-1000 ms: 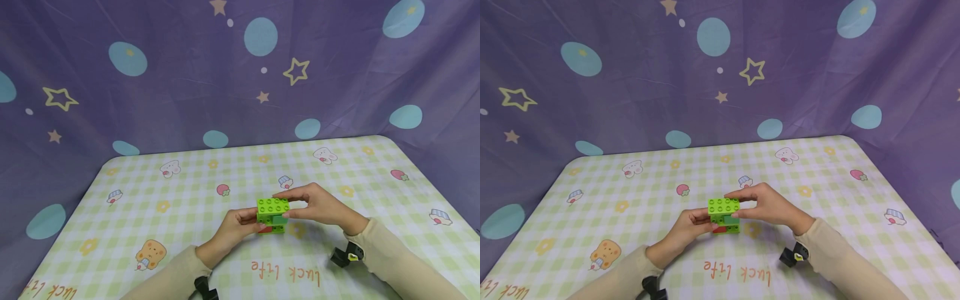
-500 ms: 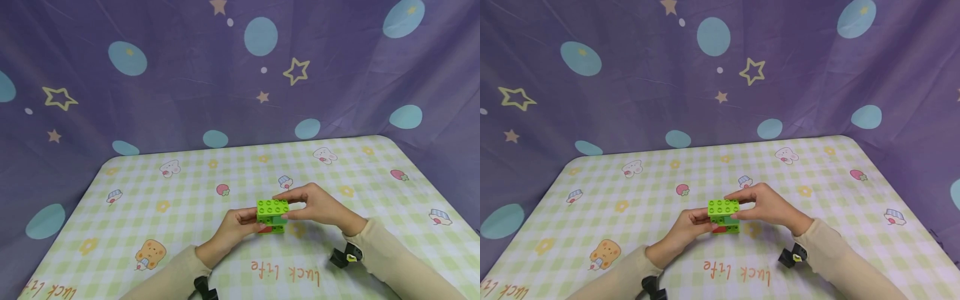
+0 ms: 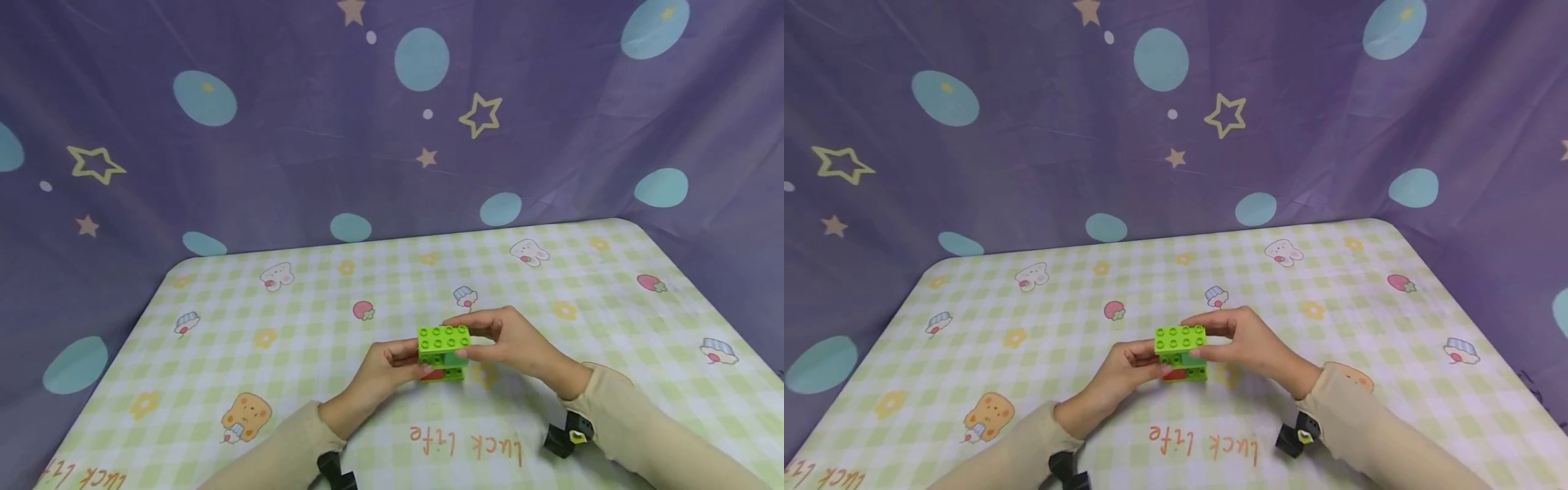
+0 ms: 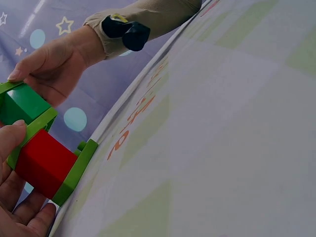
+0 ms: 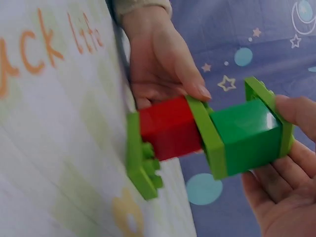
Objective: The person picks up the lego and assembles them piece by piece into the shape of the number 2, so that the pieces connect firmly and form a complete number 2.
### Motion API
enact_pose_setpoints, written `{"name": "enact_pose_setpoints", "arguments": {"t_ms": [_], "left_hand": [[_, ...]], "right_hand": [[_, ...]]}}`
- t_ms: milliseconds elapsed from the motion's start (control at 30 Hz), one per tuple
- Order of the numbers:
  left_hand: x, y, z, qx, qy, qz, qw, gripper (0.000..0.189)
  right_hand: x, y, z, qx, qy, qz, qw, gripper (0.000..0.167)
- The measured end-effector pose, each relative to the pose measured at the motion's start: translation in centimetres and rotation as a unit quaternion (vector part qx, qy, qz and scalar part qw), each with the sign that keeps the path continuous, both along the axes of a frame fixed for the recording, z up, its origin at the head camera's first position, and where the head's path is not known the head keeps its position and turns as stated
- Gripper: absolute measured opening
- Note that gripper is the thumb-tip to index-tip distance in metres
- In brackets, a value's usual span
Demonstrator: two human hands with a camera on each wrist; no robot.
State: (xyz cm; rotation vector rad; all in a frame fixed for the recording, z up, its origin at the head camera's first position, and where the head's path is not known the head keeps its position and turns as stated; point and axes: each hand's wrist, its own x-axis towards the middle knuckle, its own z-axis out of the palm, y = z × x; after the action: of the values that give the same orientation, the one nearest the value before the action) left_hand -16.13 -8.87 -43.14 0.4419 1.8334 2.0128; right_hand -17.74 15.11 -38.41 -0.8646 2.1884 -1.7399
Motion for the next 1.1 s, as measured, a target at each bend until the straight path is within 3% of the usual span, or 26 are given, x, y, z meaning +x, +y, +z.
{"name": "enact_pose_setpoints", "arguments": {"t_ms": [333,567,1100], "left_hand": [[-0.1,0.1,0.1,-0.009,0.002,0.002,1.0000,0.044],[0.0,0.1,0.1,-0.002,0.003,0.004,1.0000,0.043],[-0.1,0.1,0.1,0.000,0.006,0.003,1.0000,0.044]], "right_hand": [[0.9,-1.0,-0.8,-0.091,-0.048,-0.017,0.9945,0.038],[0.9,-1.4,-1.0,-0.096,-0.080,-0.031,0.9917,0.037],[1.0,-1.7,-1.0,-0.085,-0.035,-0.041,0.9949,0.032]]}}
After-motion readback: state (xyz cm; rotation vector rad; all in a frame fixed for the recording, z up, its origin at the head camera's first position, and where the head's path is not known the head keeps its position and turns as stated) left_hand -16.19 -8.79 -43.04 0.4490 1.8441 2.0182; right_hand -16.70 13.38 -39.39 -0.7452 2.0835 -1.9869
